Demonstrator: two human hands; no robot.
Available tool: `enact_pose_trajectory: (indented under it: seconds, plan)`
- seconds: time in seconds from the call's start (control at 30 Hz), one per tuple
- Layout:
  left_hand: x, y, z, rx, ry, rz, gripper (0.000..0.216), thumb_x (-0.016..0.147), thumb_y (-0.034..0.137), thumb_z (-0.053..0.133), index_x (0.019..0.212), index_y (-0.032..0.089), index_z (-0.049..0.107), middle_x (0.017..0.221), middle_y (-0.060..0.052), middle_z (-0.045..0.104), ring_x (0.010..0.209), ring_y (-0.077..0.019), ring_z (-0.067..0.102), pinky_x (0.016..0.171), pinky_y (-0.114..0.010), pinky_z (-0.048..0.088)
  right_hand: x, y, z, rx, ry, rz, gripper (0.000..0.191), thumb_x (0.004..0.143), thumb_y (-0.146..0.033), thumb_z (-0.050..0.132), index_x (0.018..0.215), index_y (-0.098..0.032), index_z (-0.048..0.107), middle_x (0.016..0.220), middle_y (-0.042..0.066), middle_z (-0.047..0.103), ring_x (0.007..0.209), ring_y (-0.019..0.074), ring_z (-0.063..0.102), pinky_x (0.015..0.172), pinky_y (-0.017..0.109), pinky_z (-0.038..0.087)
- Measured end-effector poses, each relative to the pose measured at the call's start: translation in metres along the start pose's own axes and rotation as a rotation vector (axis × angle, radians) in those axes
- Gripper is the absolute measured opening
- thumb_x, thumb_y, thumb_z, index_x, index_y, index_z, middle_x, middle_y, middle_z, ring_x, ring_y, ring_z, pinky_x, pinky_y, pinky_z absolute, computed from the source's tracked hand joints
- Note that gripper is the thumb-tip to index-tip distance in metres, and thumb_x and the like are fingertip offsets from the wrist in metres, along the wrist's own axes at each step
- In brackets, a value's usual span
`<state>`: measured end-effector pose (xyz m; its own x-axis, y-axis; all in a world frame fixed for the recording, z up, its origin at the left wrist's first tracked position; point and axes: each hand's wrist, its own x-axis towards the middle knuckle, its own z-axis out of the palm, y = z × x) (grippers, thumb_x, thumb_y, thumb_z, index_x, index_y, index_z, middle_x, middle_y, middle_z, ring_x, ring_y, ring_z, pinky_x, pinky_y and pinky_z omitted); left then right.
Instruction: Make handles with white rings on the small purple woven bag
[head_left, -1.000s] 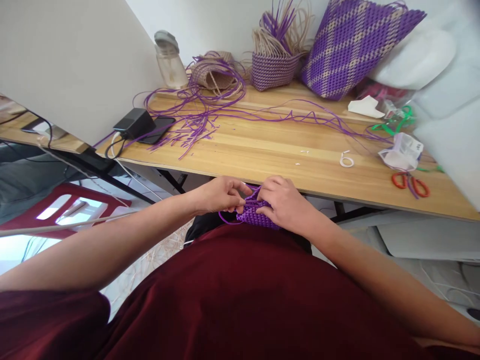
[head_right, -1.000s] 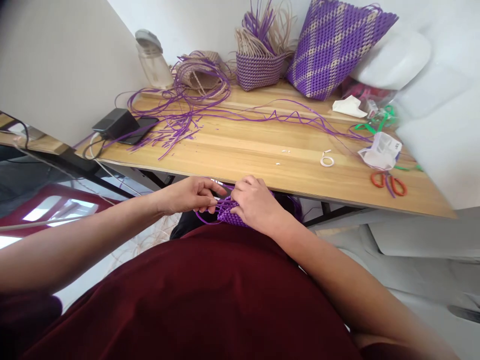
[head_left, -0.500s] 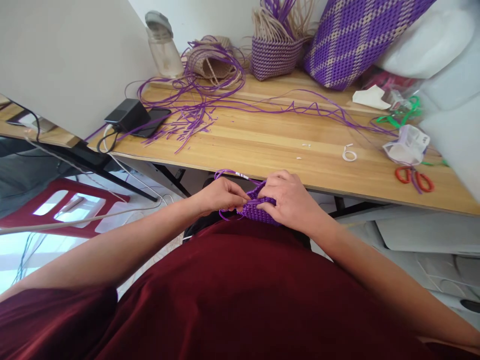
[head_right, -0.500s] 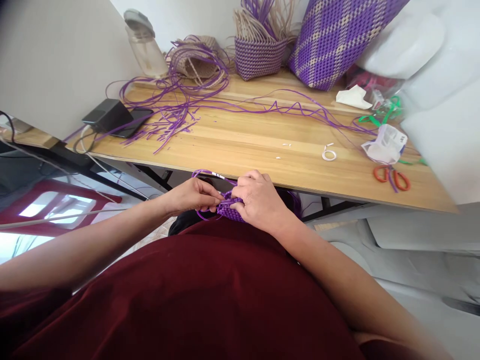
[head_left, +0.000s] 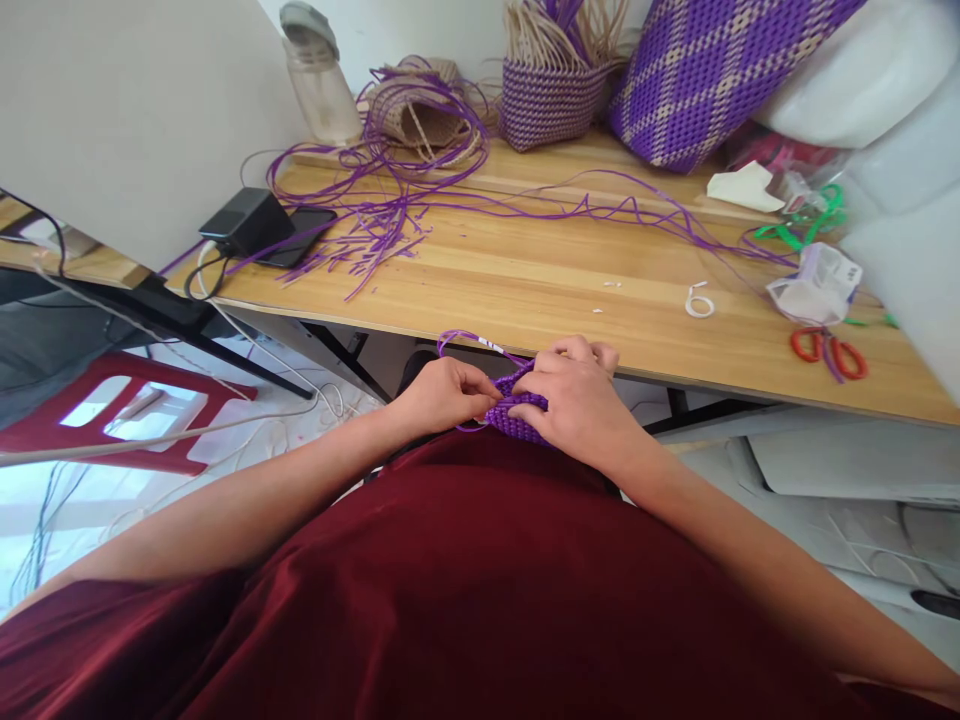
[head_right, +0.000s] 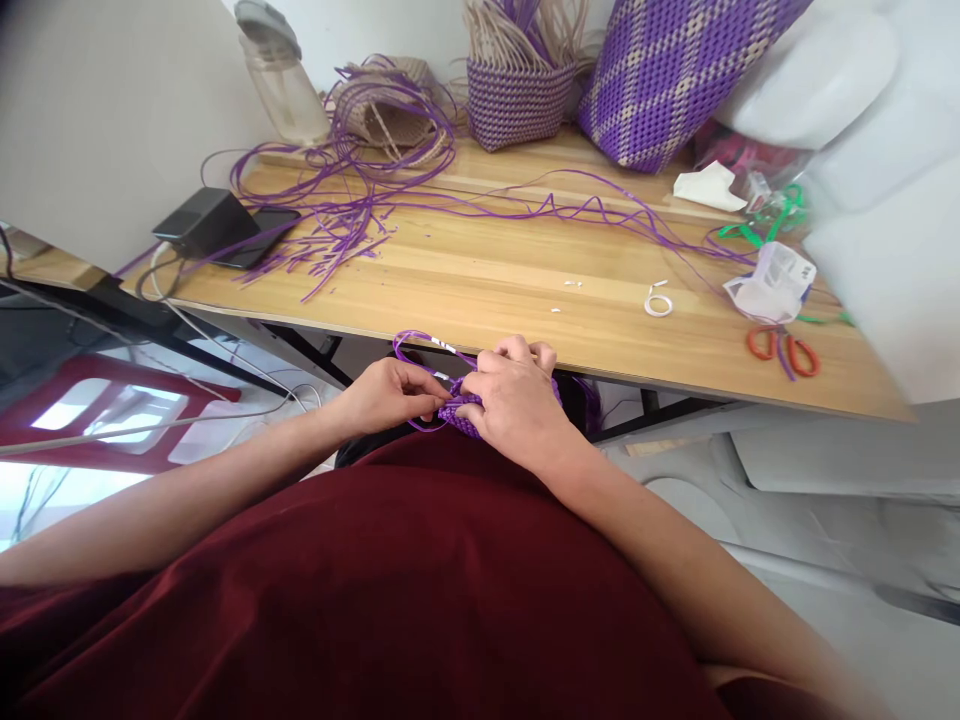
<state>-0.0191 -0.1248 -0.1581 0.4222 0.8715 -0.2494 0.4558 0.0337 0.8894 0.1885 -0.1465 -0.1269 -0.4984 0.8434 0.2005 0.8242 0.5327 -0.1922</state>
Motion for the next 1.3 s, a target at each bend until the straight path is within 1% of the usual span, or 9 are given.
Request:
enact_pose_trajectory:
  seconds: [0.17,0.33,0.47,0.67,0.77,0.87,0.97,1.13,1.3]
  plan:
    - [-0.003,0.0,0.002,0.088,0.022,0.009,0.023,0.078,0.028,0.064,0.095,0.02,0.077,0.07,-0.001,0.074,0.066,-0.0141,0.068,0.064,-0.022,0.051,-0.002,-0.003,0.001,-0.006,0.006,0.023,0.013,0.084,-0.039,0.072,0.08,-0.028,0.077,0.082,0.005,0.066,0.101,0.0276,0.04,0.084,0.046,0.018]
    - [-0.004,0.007,0.002,0.205,0.031,0.038,0.015,0.079,0.026,0.063,0.083,0.019,0.076,0.074,-0.001,0.074,0.069,-0.0138,0.068,0.067,-0.022,0.05,-0.004,-0.003,0.001,0.016,0.025,0.034,0.013,0.085,-0.037,0.07,0.081,-0.027,0.077,0.083,0.007,0.066,0.101,0.029,0.04,0.084,0.047,0.019]
    - [-0.003,0.011,0.002,0.254,0.021,0.072,0.016,0.079,0.026,0.062,0.081,0.018,0.075,0.071,0.0,0.073,0.066,-0.013,0.065,0.066,-0.021,0.047,-0.007,-0.003,0.002,0.034,0.042,0.061,0.01,0.085,-0.036,0.07,0.082,-0.028,0.077,0.083,0.007,0.066,0.101,0.0288,0.04,0.083,0.047,0.02]
    - [-0.001,0.006,0.007,0.167,0.012,0.097,0.017,0.079,0.029,0.062,0.081,0.018,0.075,0.069,-0.001,0.071,0.064,-0.0123,0.062,0.061,-0.02,0.044,-0.008,-0.003,0.004,0.105,0.057,0.105,0.009,0.084,-0.029,0.07,0.079,-0.028,0.077,0.084,0.006,0.066,0.106,0.0291,0.041,0.085,0.047,0.02]
    - [0.0,0.001,0.01,0.079,-0.007,0.067,0.02,0.079,0.032,0.063,0.084,0.016,0.075,0.069,-0.002,0.071,0.062,-0.0132,0.062,0.058,-0.021,0.043,-0.008,-0.004,0.002,0.139,0.044,0.134,0.008,0.081,-0.026,0.07,0.077,-0.027,0.076,0.084,0.005,0.066,0.107,0.0282,0.041,0.086,0.046,0.02]
    - [0.002,-0.001,0.013,0.038,-0.025,0.042,0.024,0.08,0.036,0.063,0.088,0.016,0.076,0.067,-0.002,0.07,0.061,-0.0144,0.061,0.059,-0.022,0.044,-0.008,-0.003,0.0,0.167,0.026,0.155,0.008,0.08,-0.024,0.07,0.076,-0.027,0.076,0.084,0.003,0.065,0.106,0.0262,0.042,0.086,0.045,0.021]
    - [0.004,0.002,0.016,0.071,-0.017,0.042,0.026,0.081,0.039,0.063,0.09,0.019,0.077,0.07,-0.002,0.072,0.063,-0.0158,0.062,0.062,-0.024,0.045,-0.01,-0.002,-0.001,0.169,0.013,0.166,0.008,0.081,-0.024,0.07,0.076,-0.027,0.076,0.082,0.002,0.065,0.105,0.0245,0.042,0.085,0.043,0.021]
    - [0.006,0.009,0.022,0.212,0.024,0.173,0.021,0.085,0.034,0.059,0.086,0.023,0.077,0.087,-0.001,0.076,0.08,-0.0179,0.068,0.075,-0.024,0.046,-0.015,0.001,-0.003,0.147,-0.013,0.195,0.005,0.08,-0.024,0.071,0.078,-0.025,0.074,0.084,0.002,0.065,0.105,0.0236,0.042,0.083,0.041,0.022]
    - [0.011,0.008,0.032,0.273,-0.023,0.235,0.023,0.087,0.031,0.054,0.083,0.023,0.075,0.081,0.0,0.074,0.074,-0.0173,0.065,0.071,-0.024,0.044,-0.023,0.008,-0.002,0.132,-0.036,0.193,0.005,0.082,-0.027,0.071,0.078,-0.024,0.073,0.086,0.002,0.066,0.107,0.0234,0.042,0.087,0.042,0.023]
